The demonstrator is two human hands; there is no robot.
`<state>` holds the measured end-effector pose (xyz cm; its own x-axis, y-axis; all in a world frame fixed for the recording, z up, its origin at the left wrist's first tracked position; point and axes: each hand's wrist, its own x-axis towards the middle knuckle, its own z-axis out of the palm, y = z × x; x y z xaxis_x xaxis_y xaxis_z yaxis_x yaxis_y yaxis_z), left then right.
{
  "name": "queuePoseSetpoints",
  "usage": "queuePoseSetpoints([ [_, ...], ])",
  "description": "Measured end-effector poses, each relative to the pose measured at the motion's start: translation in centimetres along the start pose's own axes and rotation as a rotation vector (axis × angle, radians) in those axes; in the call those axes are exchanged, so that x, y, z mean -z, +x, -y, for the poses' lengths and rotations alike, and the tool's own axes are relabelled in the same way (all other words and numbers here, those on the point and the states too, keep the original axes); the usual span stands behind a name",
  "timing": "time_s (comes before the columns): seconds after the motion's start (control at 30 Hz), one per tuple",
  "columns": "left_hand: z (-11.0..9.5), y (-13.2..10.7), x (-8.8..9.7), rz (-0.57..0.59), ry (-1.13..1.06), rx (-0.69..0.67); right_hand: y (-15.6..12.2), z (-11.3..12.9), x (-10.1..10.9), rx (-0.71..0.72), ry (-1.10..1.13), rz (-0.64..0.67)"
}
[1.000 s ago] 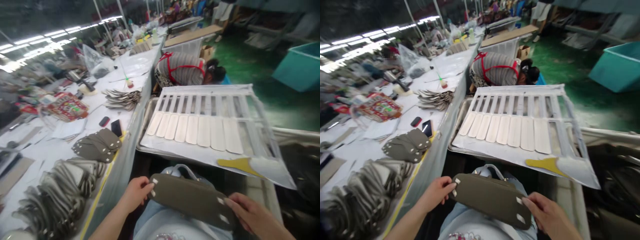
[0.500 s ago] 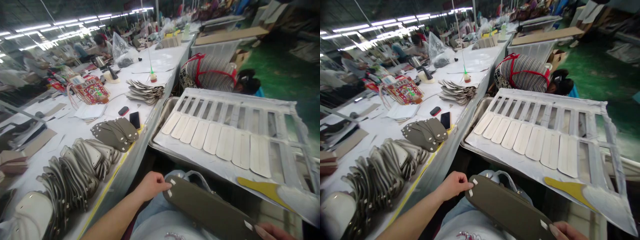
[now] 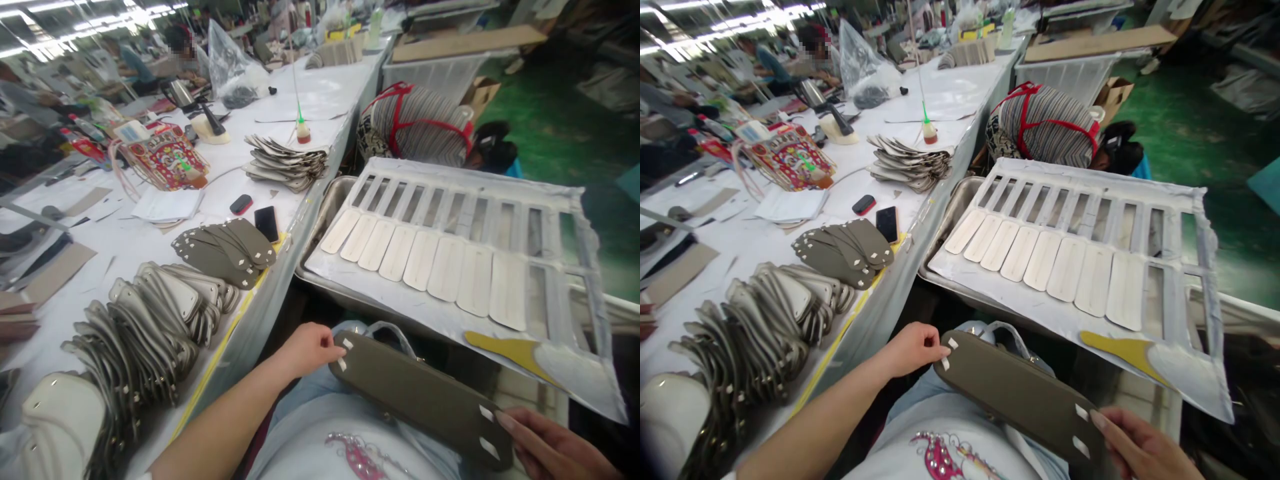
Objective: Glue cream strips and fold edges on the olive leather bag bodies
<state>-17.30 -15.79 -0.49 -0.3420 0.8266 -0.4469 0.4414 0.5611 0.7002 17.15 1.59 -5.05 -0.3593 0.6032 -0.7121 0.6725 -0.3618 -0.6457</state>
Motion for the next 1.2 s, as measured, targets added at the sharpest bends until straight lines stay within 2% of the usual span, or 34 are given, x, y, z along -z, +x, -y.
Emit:
queuePoseSetpoints([
  [0.1,-0.9,-0.3,0.3,-0.033,0.212,-0.072,-1.6,2.5,-0.4,0.019,-0.034,-0.018],
  [0.2,-1.9,-0.9,0.4,-0.123,0.404,-0.186,-3.2,4.1,-0.6,0.048,-0.125,-0.027],
  [0.3,-3.4,-0.1,-0.6,-0.179,0.573,-0.459,-3.7,4.6,-0.5,0.059,-0.092,-0.046],
  [0.4,-6.6,1.2,-4.0,-0.091,0.629,-0.736,-3.7,4.5,-0.1,0.040,-0.054,-0.084],
  [0.5,-10.5,1.8,-9.4,0.092,0.608,-0.878,-3.7,4.0,0.2,0.052,-0.041,-0.081],
  [0.6,-12.7,2.2,-13.9,0.211,0.621,-0.873,-3.6,3.1,0.3,0.112,-0.038,-0.076],
  [0.67,-12.9,2.4,-15.5,0.228,0.625,-0.850,-3.4,2.5,0.4,0.148,-0.044,-0.088],
  [0.87,-12.2,2.4,-15.8,0.200,0.573,-0.888,-3.8,1.4,1.0,0.179,-0.096,-0.091],
  [1.2,-12.9,2.3,-16.4,0.168,0.523,-0.843,-4.0,0.9,1.3,0.203,-0.096,-0.090],
])
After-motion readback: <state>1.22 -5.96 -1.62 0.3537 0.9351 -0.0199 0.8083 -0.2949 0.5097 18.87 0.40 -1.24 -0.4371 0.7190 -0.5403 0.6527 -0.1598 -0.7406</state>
